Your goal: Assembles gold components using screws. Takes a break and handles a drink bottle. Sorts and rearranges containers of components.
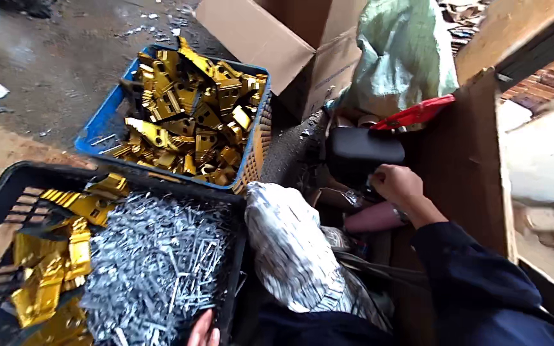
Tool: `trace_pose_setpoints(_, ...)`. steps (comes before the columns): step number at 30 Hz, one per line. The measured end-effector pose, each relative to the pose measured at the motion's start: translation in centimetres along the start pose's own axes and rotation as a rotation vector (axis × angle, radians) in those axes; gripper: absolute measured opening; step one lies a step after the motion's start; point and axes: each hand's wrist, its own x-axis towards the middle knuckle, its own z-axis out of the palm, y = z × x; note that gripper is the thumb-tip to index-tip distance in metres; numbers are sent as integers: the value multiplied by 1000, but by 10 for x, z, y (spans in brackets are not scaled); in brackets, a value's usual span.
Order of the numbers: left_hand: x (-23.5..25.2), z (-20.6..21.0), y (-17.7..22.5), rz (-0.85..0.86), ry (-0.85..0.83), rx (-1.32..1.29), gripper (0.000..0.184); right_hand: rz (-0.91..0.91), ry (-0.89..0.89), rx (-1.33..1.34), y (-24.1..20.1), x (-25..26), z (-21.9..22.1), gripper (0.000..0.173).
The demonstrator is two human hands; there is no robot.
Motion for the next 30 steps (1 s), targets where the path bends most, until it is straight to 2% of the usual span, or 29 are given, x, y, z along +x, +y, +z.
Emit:
trace_pose_setpoints(3,-2,-17,11,5,104,-133,54,-507,273,249,-81,1,-17,24)
trace_pose_setpoints(6,-4,-49,36,126,274,-197,57,-1066,355,455,-190,-15,-20,22)
trace_pose_setpoints(8,-8,-74,53,253,372,-197,59,-1350,293,489,-263,-35,-3,20)
trace_pose_setpoints(11,-16,-106,66,401,489,-188,63,-1618,-16,294,-353,-77,50,22)
trace_pose_setpoints(13,-15,-119,61,431,564,-182,65,-1614,-312,98,-403,-98,81,26)
trace_pose_setpoints(15,-8,-125,43,372,648,-203,61,-1472,-440,-26,-458,-108,104,29)
trace_pose_setpoints(18,7,-116,16,179,796,-178,50,-1396,-239,-44,-530,-116,133,34)
trace_pose_setpoints(20,10,-108,10,183,818,2,49,-1442,-105,-93,-563,-122,149,33)
trace_pose_setpoints(23,19,-105,7,292,831,168,46,-1503,-20,-144,-583,-133,170,27)
trace_pose_setpoints(26,22,-105,7,297,853,85,43,-1500,3,-134,-584,-137,168,22)
trace_pose_setpoints(28,22,-103,10,256,851,-55,47,-1459,-57,-82,-575,-146,142,24)
trace_pose_setpoints(30,26,-99,14,211,833,-203,62,-1459,-194,37,-556,-157,103,34)
